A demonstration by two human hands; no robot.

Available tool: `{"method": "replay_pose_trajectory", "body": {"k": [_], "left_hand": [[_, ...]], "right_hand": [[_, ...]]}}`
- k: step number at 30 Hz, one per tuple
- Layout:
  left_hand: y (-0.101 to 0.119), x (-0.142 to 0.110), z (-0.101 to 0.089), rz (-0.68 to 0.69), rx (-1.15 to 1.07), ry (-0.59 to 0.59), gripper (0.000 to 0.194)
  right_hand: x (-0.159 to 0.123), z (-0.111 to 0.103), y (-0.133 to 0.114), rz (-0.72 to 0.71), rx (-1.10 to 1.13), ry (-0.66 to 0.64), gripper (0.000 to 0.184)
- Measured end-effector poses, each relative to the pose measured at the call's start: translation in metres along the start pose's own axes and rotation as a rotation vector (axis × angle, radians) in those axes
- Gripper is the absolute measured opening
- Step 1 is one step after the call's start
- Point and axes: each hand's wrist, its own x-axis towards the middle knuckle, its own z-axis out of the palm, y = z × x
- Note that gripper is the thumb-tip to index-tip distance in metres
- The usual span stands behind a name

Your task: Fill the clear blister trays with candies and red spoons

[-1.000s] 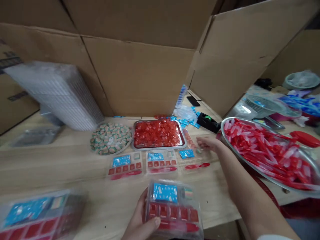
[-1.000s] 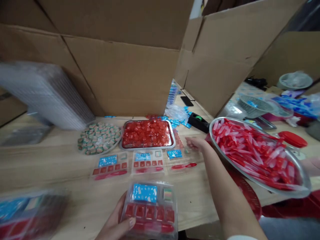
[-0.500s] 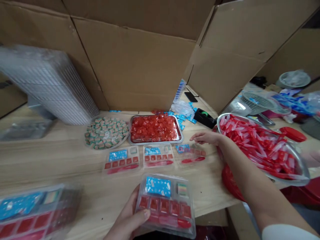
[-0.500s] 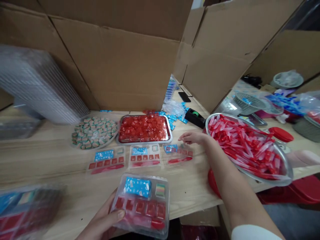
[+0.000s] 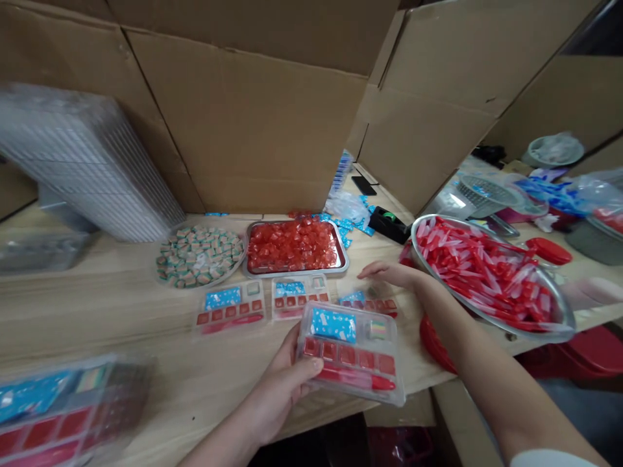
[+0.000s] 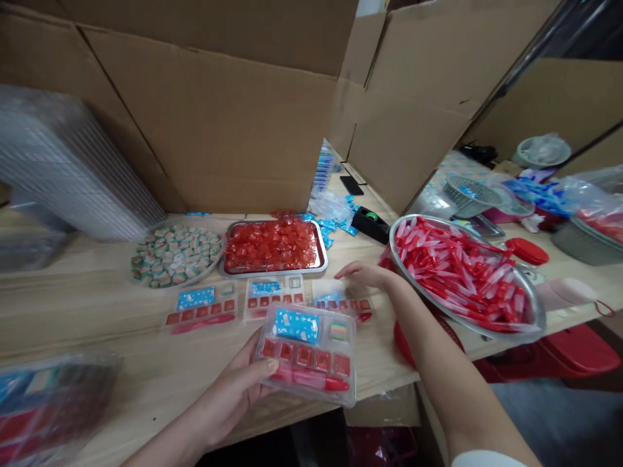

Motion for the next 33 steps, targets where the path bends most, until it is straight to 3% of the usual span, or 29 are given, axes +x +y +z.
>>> {"method": "replay_pose_trajectory", "body": {"k": [4,8,11,16,22,33], "left_hand": [[-0.012,-0.002,0.000,-0.019,-0.007,0.022,0.068],[-0.019,-0.008,-0.002,-0.032,-0.026,0.065,0.068],[-0.019,-0.012,-0.003,-0.027,-0.012,0.066,0.068],[-0.023,-0.016,-0.007,-0.005,-0.016,0.105,0.070],[-0.025,-0.021,-0.010,-0.019,-0.005,0.134,0.066],[-0.020,-0.035,-0.030,0.016,0.029,0.273,0.065]], "right_hand": [[-0.012,0.008,0.001,0.053,-0.103,0.145,0.025],[-0.044,0.022,0.008,0.212,-0.232,0.367,0.047],[-0.074,0.039,0.015,0.287,-0.267,0.399,0.055],[-0.104,0.067,0.029,0.290,0.033,0.567,0.054],[-0.103,0.080,0.042,0.267,0.249,0.599,0.048],[-0.077,0.101,0.050,0.215,0.313,0.884,0.030]]}}
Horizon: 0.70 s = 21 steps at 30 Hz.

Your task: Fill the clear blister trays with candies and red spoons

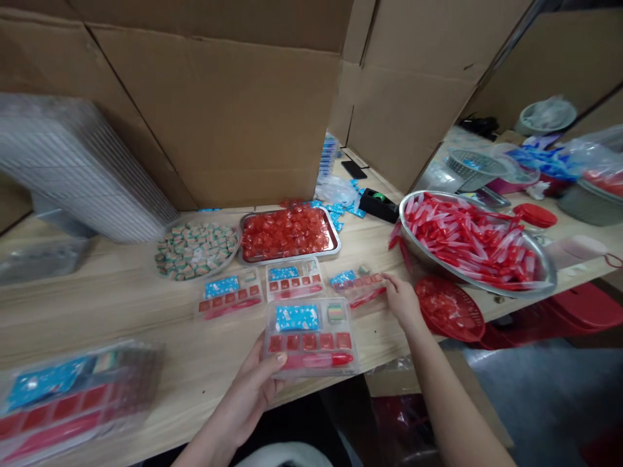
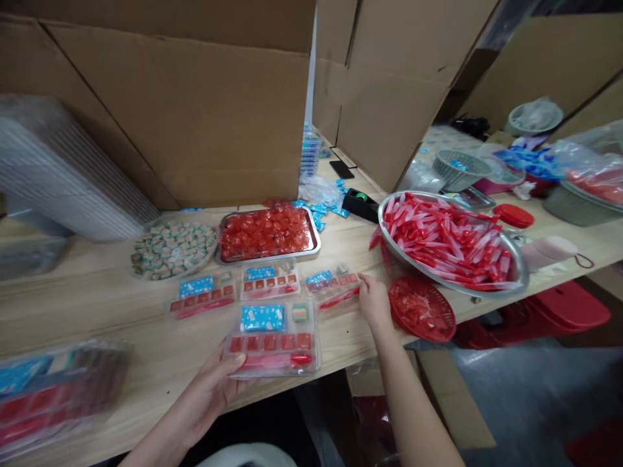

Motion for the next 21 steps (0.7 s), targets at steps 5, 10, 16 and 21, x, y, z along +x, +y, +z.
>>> {"method": "replay_pose_trajectory", "body": {"k": [5,10,16,21], "left_hand": [[0.004,-0.005,-0.011,0.005,0.020,0.036,0.060],[0.004,-0.010,-0.011,0.013,0.008,0.038,0.060],[0.007,-0.007,-0.005,0.003,-0.006,-0.006,0.056],[0.012,0.014,0.031,0.040,-0.027,-0.100,0.054]], "right_hand": [[-0.009,0.004,0.001,0.087,0.173,-0.040,0.040],[-0.003,-0.002,0.003,0.150,0.276,-0.103,0.040],[0.005,-0.008,0.003,0.120,0.211,-0.143,0.030],[0.007,-0.016,-0.006,0.061,0.159,-0.146,0.020]]}}
